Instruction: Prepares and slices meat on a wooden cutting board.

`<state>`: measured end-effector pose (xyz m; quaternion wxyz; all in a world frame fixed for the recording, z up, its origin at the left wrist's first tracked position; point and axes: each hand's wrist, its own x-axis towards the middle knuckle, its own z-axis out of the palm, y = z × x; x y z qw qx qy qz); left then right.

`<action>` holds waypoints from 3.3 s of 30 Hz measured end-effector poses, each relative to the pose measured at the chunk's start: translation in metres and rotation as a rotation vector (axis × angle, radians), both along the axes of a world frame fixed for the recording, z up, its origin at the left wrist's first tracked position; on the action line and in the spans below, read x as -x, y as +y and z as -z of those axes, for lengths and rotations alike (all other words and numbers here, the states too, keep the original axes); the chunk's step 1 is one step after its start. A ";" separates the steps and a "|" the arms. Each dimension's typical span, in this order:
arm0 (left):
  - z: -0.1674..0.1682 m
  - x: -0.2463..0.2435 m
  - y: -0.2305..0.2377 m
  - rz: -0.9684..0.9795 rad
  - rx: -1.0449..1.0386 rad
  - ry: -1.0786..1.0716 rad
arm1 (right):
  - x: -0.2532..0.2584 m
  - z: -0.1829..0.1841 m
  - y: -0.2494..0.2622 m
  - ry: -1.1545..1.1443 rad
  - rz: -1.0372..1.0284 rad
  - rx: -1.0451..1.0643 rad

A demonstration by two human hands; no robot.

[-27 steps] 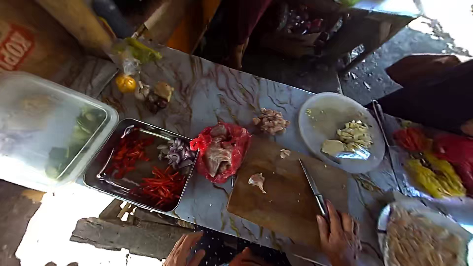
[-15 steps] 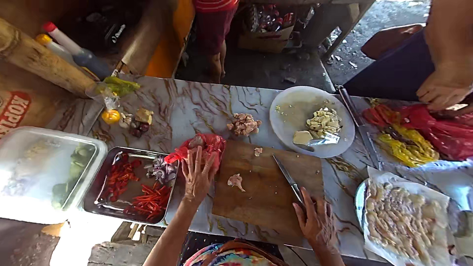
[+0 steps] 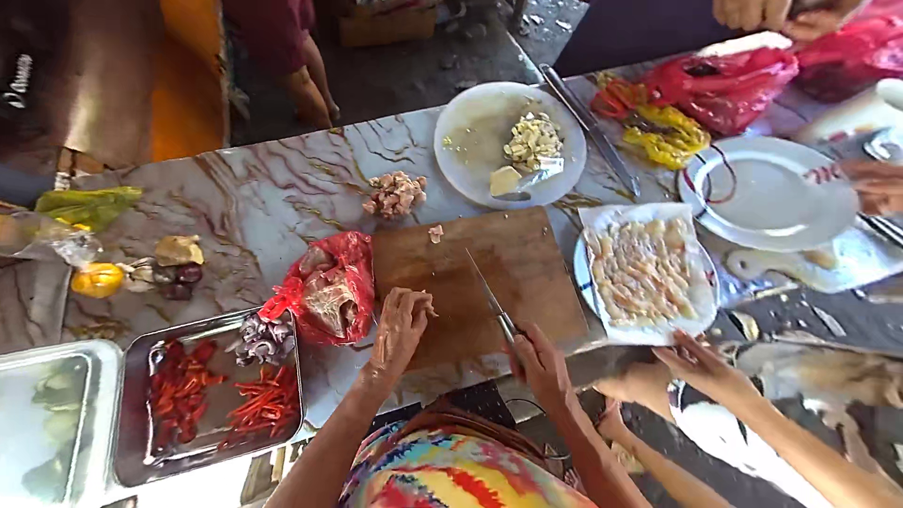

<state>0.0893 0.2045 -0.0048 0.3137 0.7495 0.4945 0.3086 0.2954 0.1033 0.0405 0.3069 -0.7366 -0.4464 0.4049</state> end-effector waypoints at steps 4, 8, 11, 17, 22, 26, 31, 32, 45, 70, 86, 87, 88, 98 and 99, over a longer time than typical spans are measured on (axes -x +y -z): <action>0.014 -0.005 -0.011 0.075 -0.137 0.068 | 0.034 0.004 -0.024 0.274 0.117 -0.012; 0.006 0.008 -0.009 0.116 0.016 0.004 | 0.055 0.018 -0.032 0.026 -0.003 -0.183; 0.012 0.013 -0.008 0.128 -0.096 -0.016 | 0.068 0.027 -0.025 -0.137 -0.101 -0.291; 0.021 0.008 -0.003 0.171 -0.203 0.054 | 0.077 0.033 -0.024 -0.359 -0.075 -0.273; 0.021 0.009 -0.006 0.116 -0.151 -0.015 | 0.081 0.030 -0.011 -0.348 -0.100 -0.332; 0.022 0.004 -0.004 0.122 -0.207 -0.007 | 0.088 0.026 -0.002 -0.387 -0.164 -0.242; 0.021 -0.003 -0.001 0.147 -0.209 0.057 | 0.094 0.028 -0.003 -0.541 -0.205 -0.158; 0.019 -0.004 0.000 0.146 -0.195 0.071 | 0.094 0.029 -0.002 -0.562 -0.212 -0.155; 0.017 -0.009 -0.001 0.116 -0.187 0.090 | 0.073 0.026 -0.040 -0.652 -0.301 -0.178; 0.007 0.012 -0.006 0.133 -0.094 0.019 | 0.064 0.033 -0.043 -0.410 -0.132 -0.386; 0.005 0.005 -0.002 0.171 -0.072 0.065 | 0.092 0.028 -0.010 -0.509 -0.252 -0.099; 0.006 0.004 -0.002 0.172 -0.077 0.081 | 0.091 0.030 -0.011 -0.534 -0.250 -0.117; 0.006 0.003 -0.001 0.172 -0.079 0.092 | 0.090 0.031 -0.012 -0.548 -0.252 -0.121; -0.004 -0.002 -0.004 0.171 -0.005 0.215 | 0.089 0.031 -0.016 -0.580 -0.271 -0.107; -0.004 -0.003 -0.004 0.166 0.001 0.218 | 0.088 0.031 -0.017 -0.585 -0.275 -0.105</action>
